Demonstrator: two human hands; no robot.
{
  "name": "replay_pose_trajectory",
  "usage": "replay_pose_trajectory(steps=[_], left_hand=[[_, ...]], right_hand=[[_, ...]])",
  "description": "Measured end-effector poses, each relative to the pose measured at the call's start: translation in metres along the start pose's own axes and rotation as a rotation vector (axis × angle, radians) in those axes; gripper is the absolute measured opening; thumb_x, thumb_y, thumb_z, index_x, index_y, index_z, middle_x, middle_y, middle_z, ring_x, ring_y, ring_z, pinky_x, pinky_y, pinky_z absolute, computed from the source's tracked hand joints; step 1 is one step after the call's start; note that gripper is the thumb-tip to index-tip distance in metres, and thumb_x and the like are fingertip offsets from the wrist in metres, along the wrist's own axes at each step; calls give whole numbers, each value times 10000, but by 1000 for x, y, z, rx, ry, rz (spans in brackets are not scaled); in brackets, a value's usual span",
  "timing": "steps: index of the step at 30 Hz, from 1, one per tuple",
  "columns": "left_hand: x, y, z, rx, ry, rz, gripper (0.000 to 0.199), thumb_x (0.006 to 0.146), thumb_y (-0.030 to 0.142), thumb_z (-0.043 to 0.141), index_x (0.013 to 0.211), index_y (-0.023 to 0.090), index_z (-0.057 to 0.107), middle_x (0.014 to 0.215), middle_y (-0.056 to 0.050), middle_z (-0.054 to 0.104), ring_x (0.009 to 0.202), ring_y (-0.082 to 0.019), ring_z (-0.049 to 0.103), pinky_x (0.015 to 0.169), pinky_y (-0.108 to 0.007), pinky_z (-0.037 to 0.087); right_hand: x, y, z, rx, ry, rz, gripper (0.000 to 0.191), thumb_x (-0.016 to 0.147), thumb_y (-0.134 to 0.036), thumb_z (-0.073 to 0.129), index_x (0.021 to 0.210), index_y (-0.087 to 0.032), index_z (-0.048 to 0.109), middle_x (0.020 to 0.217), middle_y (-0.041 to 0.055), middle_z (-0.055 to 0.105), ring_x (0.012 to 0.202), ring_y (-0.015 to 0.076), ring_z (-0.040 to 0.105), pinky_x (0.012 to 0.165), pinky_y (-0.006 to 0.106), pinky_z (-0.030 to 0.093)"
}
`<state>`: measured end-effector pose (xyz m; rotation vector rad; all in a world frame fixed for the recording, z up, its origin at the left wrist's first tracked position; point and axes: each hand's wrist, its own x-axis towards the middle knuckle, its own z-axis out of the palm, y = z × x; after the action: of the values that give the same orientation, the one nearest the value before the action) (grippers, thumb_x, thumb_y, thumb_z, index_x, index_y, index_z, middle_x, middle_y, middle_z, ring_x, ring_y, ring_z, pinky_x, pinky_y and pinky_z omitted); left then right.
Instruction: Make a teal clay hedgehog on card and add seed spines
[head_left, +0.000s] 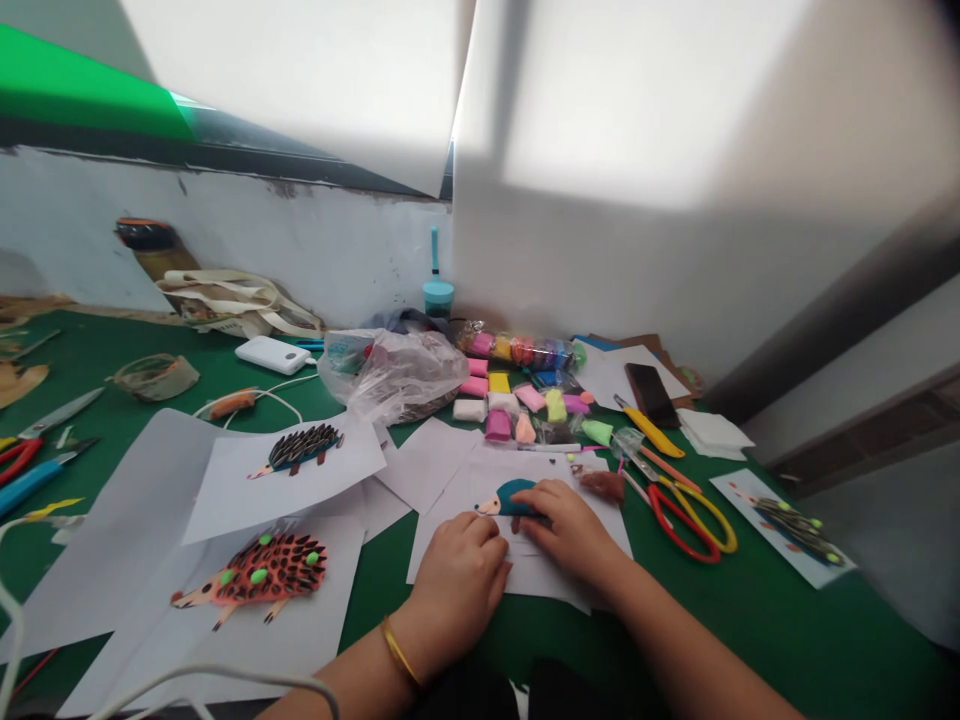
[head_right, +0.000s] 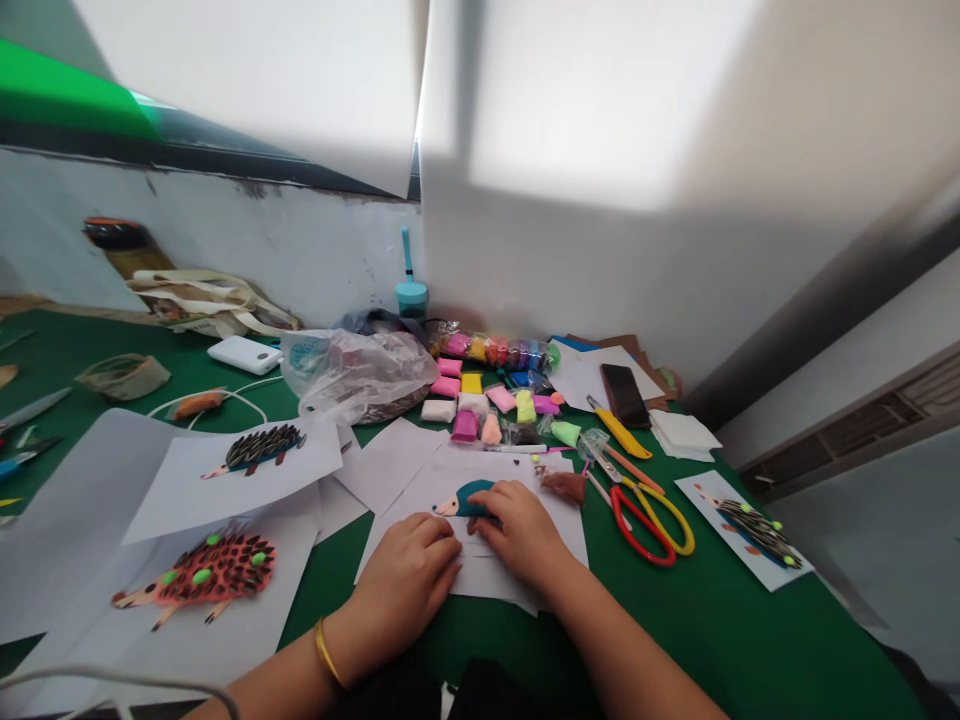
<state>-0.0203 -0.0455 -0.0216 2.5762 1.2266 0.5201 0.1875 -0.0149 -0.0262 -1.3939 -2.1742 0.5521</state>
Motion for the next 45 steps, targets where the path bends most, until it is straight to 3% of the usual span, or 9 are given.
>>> replay_pose_trajectory(steps=[8,17,23,29,36,45], left_hand=[[0,4,-3,61,-24,14,179,914,220,554,1073,268,618,1020,-40,588,1009,-247,523,863,-431,469],[0,6,-1,107,-48,-30,318,870,245,612,1185,260,570,1113,-54,558,1054,-264,500,892,-457,460],[0,6,-2,111,-56,-33,272,879,245,598,1149,258,574,1100,-47,555,1055,-261,493,895,-448,448],[1,7,-3,102,-55,-34,175,876,233,596,1051,238,594,1064,-49,555,1026,-252,498,879,-434,448],[0,6,1,107,-42,-11,464,877,262,614,1321,305,490,1162,-58,545,1092,-276,485,897,-463,441],[0,5,5,143,-36,-12,376,888,307,610,1259,287,548,1213,-76,525,1105,-282,475,906,-469,432]], right_hand=[[-23,3,2,5,60,6,105,868,-184,598,845,-225,692,869,37,616,866,193,557,785,330,432],[-29,0,13,-105,54,-71,193,892,-195,572,990,-271,721,859,41,619,834,189,548,753,327,415],[-30,0,13,-114,85,-73,223,907,-201,555,1050,-269,712,860,47,620,834,190,548,757,329,418],[-32,-3,9,-95,81,-58,192,929,-225,526,973,-244,711,884,55,624,848,195,551,775,345,430],[-34,-2,9,-119,142,-57,319,900,-155,498,1155,-237,670,921,74,626,879,215,558,789,365,442],[-33,-6,13,-200,118,-62,327,899,-159,518,1157,-258,693,869,59,620,837,202,532,759,350,414]])
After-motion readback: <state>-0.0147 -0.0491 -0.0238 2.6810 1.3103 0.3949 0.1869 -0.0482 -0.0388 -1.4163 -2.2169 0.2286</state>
